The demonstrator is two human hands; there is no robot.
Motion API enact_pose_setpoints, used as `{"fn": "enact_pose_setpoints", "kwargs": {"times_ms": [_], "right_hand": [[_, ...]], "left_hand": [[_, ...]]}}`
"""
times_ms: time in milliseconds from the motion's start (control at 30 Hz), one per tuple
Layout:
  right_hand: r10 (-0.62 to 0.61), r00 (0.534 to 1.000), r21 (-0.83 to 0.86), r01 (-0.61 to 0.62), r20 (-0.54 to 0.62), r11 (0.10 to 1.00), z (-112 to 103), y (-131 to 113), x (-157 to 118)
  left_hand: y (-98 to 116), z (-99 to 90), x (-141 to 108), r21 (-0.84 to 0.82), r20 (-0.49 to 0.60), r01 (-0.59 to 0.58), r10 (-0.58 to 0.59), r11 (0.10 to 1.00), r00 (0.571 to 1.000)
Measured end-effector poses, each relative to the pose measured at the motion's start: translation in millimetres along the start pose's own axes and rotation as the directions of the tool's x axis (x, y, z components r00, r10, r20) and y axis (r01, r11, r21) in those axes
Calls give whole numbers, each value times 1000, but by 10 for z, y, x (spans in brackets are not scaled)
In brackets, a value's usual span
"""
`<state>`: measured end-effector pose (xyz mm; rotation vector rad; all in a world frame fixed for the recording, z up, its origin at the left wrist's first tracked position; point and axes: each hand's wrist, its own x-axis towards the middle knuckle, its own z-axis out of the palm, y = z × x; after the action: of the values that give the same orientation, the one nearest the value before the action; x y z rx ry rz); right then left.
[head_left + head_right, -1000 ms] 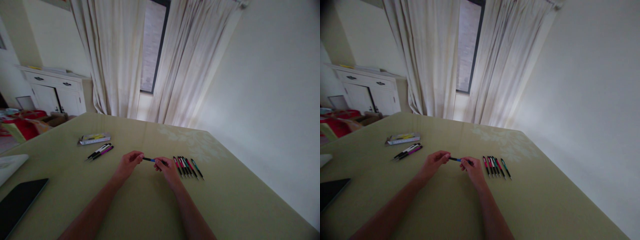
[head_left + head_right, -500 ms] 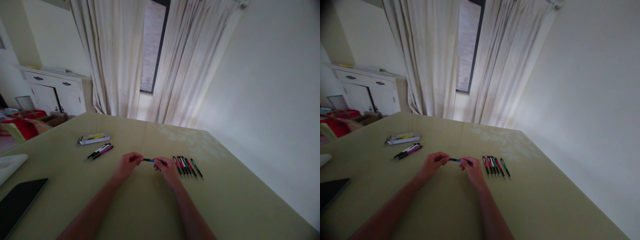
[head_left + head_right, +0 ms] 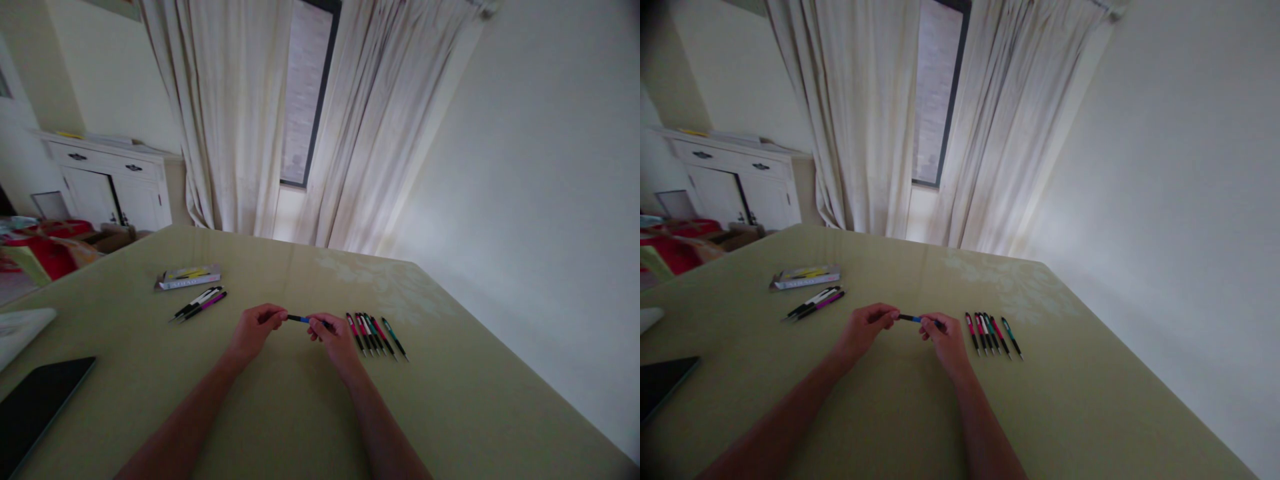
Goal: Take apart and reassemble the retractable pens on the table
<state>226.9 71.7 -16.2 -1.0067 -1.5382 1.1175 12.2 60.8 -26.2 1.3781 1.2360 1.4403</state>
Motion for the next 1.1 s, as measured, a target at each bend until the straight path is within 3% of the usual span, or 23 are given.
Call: {"fn": "enact_pose_setpoints", "kwargs": {"times_ms": [200, 1100], "right_hand": [[-22, 1000, -13, 22, -14, 1000, -2, 4, -3], [8, 1000, 27, -8, -4, 1000, -15, -24, 2]], "left_hand": [[-17, -1, -4, 14, 41, 5, -6, 1000, 999], [30, 21, -43, -20, 28, -27, 27, 999, 999]]}}
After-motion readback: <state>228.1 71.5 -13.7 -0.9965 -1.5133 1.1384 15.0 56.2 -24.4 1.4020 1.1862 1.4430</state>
